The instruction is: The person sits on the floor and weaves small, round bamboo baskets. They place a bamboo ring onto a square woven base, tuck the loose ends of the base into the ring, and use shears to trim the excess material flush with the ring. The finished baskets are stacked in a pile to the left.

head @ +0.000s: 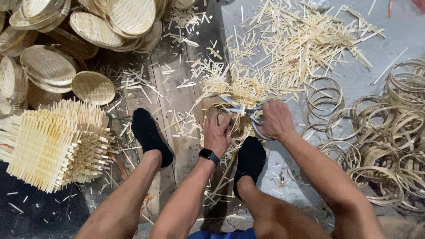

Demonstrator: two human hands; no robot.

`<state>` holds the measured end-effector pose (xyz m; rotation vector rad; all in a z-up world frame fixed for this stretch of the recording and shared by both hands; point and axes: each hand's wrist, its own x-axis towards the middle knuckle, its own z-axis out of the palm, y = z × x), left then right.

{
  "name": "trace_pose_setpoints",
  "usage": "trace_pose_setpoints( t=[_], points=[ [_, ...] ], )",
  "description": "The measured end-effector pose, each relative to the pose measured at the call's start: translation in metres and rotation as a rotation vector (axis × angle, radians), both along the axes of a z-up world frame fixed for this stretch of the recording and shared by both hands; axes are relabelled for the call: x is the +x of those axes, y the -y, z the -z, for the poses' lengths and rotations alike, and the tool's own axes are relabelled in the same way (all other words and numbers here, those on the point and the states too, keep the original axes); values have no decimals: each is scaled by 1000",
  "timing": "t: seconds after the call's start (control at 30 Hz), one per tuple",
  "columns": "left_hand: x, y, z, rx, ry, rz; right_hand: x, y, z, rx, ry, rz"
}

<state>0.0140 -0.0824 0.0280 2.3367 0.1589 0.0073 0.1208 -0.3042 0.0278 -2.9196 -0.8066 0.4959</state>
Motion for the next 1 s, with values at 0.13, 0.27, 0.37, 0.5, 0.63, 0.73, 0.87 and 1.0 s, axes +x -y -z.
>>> trace_pose_setpoints(
  t=[0.13, 0.27, 0.37, 0.5, 0.63, 0.73, 0.87, 1.0],
  points=[
    [-2, -7, -6, -36, 25, -40, 3, 17, 24, -29, -34, -10],
    [-2, -13, -2, -93, -19, -58, 3, 35, 27, -47, -37, -27],
    [-2, -15, -1, -103, 37, -43, 1, 17, 9, 85, 78, -14],
    [0, -23, -4, -131, -2, 34, 2, -4, 6, 59, 87, -60],
    [5, -34, -7, -130, 15, 100, 11, 24, 23, -63, -14, -76],
    [6, -40, -5, -126, -4, 152, 9, 29, 23, -20, 14, -88],
    [20, -48, -4, -234, 43, 314, 10, 5, -1, 38, 150, -133],
    [21, -52, -11, -178, -68, 334, 6, -2, 6, 58, 111, -105]
  ],
)
